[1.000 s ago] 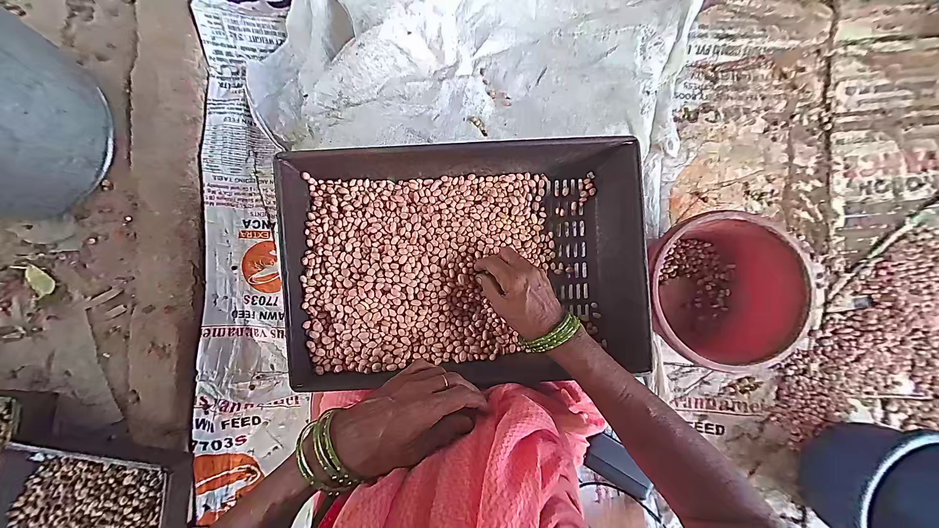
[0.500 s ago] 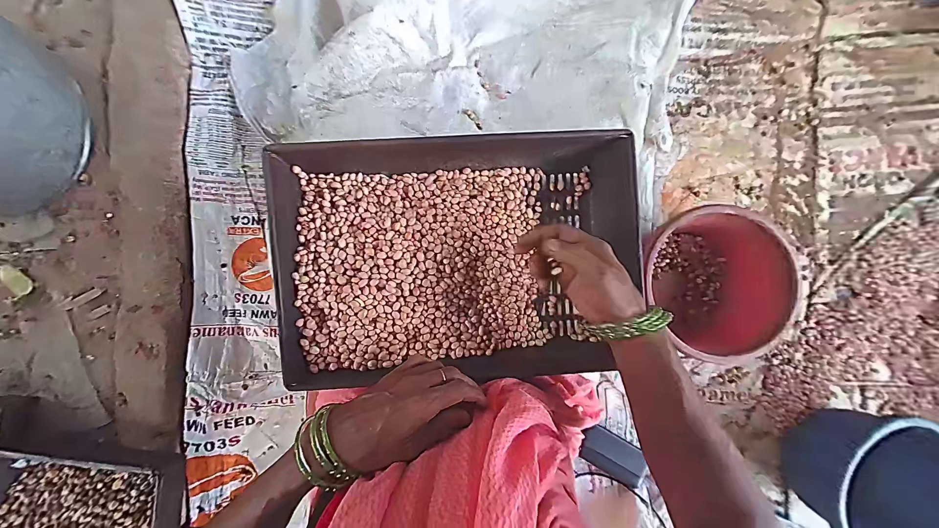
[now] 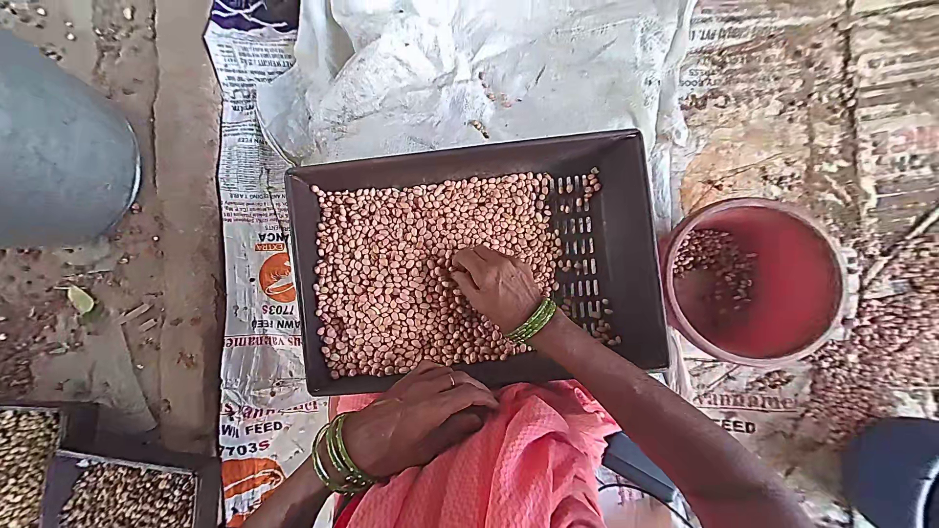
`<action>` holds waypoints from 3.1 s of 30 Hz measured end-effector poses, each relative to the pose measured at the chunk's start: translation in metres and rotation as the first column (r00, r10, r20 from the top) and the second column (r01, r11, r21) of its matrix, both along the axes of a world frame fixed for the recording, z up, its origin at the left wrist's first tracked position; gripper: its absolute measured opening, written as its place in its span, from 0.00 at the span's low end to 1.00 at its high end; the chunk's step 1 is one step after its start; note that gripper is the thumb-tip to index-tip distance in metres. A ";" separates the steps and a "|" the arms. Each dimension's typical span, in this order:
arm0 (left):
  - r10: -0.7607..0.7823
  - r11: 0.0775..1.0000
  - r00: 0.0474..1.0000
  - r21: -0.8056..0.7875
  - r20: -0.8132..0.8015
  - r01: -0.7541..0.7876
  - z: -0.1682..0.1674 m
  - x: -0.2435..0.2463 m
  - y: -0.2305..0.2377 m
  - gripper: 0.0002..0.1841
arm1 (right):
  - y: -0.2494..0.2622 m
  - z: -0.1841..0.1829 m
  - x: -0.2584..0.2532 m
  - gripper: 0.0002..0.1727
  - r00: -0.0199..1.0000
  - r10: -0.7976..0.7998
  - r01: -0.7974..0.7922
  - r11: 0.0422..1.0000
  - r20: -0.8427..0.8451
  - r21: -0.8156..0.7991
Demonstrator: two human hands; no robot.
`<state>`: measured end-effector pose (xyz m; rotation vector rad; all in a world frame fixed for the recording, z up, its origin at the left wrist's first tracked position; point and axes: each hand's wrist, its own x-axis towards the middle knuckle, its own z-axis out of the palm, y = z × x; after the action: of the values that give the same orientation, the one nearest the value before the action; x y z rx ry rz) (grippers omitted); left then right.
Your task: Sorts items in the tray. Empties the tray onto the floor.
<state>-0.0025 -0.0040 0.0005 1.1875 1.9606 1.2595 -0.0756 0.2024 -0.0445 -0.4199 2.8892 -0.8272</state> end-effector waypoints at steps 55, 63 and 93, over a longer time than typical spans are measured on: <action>-0.160 0.740 0.903 -0.654 -0.399 -0.158 -0.018 -0.079 0.130 0.15 | 0.165 0.062 0.092 0.12 0.822 -0.230 0.570 0.357 0.522 -0.740; -0.176 0.830 0.895 -0.550 -0.410 -0.088 -0.027 -0.087 0.111 0.13 | 0.164 0.061 0.098 0.12 0.829 -0.234 0.559 0.355 0.508 -0.749; -0.191 0.866 0.850 -0.493 -0.492 -0.091 -0.030 -0.100 0.108 0.10 | 0.129 0.025 0.200 0.25 0.600 -0.301 0.314 0.941 0.741 0.127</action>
<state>-0.1029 0.1035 -0.0293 1.3803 2.4153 0.3341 0.1245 0.3309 -0.0196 0.3857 2.1571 -0.8061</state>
